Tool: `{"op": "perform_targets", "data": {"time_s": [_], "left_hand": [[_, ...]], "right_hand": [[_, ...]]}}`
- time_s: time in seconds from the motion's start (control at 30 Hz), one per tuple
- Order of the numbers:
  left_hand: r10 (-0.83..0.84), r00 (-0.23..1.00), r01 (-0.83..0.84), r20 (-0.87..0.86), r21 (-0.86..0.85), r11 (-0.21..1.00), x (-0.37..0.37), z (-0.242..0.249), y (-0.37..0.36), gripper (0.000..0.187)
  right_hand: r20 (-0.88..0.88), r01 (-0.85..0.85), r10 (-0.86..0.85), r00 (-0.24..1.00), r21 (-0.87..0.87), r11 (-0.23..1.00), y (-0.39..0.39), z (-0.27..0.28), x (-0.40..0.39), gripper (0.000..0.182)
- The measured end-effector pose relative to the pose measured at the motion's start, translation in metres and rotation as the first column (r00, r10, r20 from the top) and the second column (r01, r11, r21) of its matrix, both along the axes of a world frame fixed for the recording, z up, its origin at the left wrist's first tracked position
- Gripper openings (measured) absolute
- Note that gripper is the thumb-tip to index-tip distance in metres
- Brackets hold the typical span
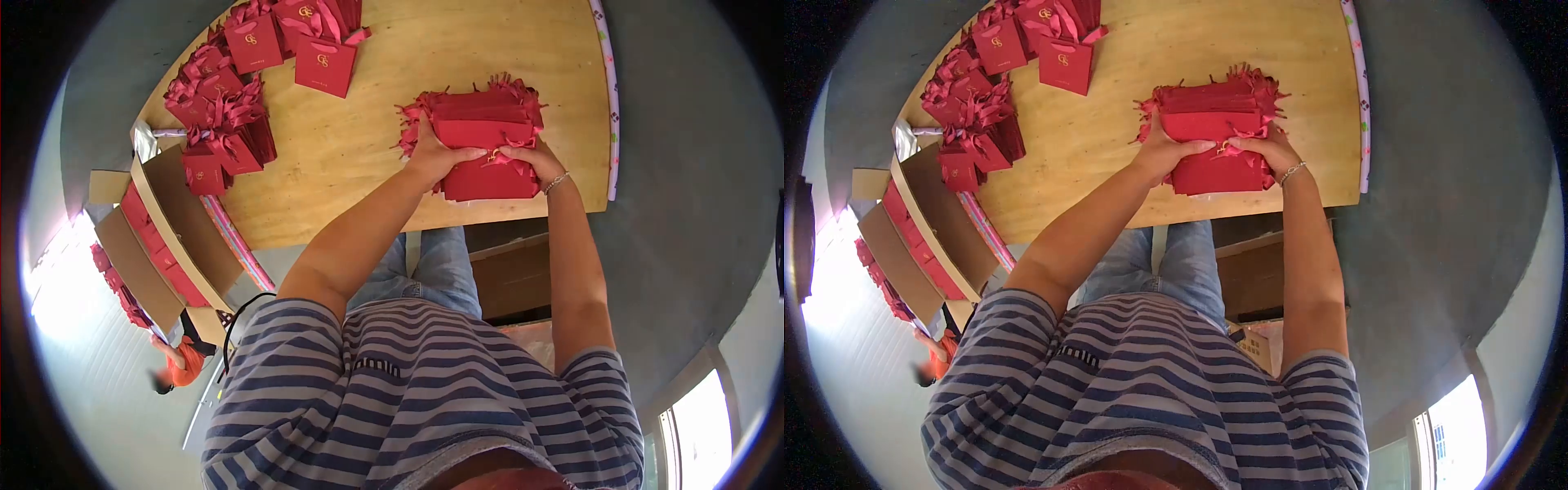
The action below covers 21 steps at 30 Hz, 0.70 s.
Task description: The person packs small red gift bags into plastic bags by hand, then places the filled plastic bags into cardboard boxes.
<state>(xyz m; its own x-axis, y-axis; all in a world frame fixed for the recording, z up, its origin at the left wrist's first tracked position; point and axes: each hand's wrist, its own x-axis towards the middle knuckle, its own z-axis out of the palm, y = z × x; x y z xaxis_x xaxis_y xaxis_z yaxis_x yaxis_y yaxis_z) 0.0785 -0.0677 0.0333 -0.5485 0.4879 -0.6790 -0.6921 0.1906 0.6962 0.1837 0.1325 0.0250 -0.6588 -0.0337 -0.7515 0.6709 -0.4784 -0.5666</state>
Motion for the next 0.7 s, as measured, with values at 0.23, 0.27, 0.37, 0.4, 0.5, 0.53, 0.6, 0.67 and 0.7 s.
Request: {"op": "perform_targets", "data": {"time_s": [0.23, 0.27, 0.37, 0.4, 0.5, 0.53, 0.6, 0.67, 0.7], "left_hand": [[0.058, 0.992, -0.055, -0.113, 0.029, 0.998, 0.011, -0.013, -0.002, 0.121], [0.046, 0.994, -0.05, -0.098, -0.037, 0.998, 0.011, -0.015, -0.004, 0.122], [0.064, 0.984, -0.078, -0.164, -0.08, 0.994, 0.013, -0.018, -0.004, 0.124], [0.06, 0.981, -0.079, -0.182, -0.096, 0.992, 0.013, -0.019, -0.004, 0.125], [0.025, 0.978, -0.054, -0.208, -0.135, 0.989, 0.013, -0.024, -0.003, 0.128], [0.008, 0.979, -0.038, -0.206, -0.146, 0.989, 0.012, -0.026, -0.003, 0.129], [-0.025, 0.978, -0.009, -0.206, -0.163, 0.987, 0.012, -0.029, -0.002, 0.131], [-0.047, 0.973, 0.005, -0.225, -0.181, 0.983, 0.013, -0.032, -0.002, 0.133], [-0.059, 0.971, 0.013, -0.233, -0.195, 0.981, 0.013, -0.032, -0.001, 0.134]], "right_hand": [[-0.085, -0.03, 0.14, 0.987, 0.748, 0.663, -0.012, 0.014, 0.002, 0.082], [-0.102, -0.027, 0.154, 0.983, 0.747, 0.665, -0.017, 0.024, 0.004, 0.082], [-0.118, 0.121, 0.273, 0.955, 0.993, 0.008, -0.044, 0.087, -0.009, 0.077], [-0.148, 0.157, 0.426, 0.893, 0.988, 0.015, -0.052, 0.1, -0.01, 0.07], [-0.033, -0.074, 0.755, 0.655, 0.991, 0.107, -0.073, 0.096, 0.004, 0.048], [0.076, -0.208, 0.816, 0.573, 0.976, 0.055, -0.079, 0.091, 0.015, 0.047], [0.261, -0.234, 0.778, 0.572, 0.961, -0.149, -0.07, 0.089, 0.025, 0.056], [0.401, -0.329, 0.68, 0.614, 0.913, -0.241, -0.05, 0.097, 0.032, 0.064], [0.444, -0.338, 0.538, 0.716, 0.896, -0.289, -0.046, 0.097, 0.039, 0.065]]}}
